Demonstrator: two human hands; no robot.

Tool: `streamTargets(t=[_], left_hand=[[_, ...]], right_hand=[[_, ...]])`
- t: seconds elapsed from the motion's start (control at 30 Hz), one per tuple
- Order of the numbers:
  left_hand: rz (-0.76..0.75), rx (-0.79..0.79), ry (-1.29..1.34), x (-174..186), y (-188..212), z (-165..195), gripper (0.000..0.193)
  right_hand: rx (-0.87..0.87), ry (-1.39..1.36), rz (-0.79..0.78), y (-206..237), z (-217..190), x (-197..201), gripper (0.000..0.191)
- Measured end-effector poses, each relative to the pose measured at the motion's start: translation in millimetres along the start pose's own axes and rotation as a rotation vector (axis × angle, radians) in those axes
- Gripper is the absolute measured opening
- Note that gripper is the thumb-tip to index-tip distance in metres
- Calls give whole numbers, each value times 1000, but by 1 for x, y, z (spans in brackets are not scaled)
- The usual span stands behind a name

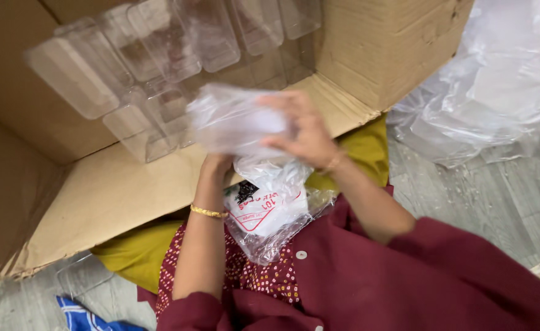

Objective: The person sits on the floor with a large cardboard box and packs clear plastic containers. They place each container into a plastic bag, wrap and tuck the bag around it, and arrange the bagged containers inside the box, working through them one at a time.

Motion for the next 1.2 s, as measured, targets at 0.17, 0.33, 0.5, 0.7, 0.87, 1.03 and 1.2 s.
streamTargets(t=[0.17,0.33,0.5,0.7,0.87,1.03,1.2], left_hand=[[56,-1,107,10,14,9,40],[-10,-148,184,17,8,17,45],[-92,-163,217,11,6,6,45],[-51,-192,166,10,11,11,45],[-105,-337,87,-3,18,28,52],[-15,-311,191,11,16,24,43],[-88,-161,183,6,15,3,35]], right_hand=[[-182,-481,883,103,109,225,99],[-470,-121,1146,133,177,453,101],[-837,392,1063,110,201,499,77],[19,489,729,5,92,265,50],[-286,-169,-292,-65,82,-10,46],[-200,-82,-421,-68,90,-49,23],[-416,-421,-90,-64,149,-34,11]])
Point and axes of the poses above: each hand's wrist, its own y-axis away from the middle knuckle, its own x-axis out of the back of the hand, z = x × y, the point moved 10 cm from there along -y, towards the middle knuckle, and after that the axes turned 5 degrees about -x, right-handed, at the moved point
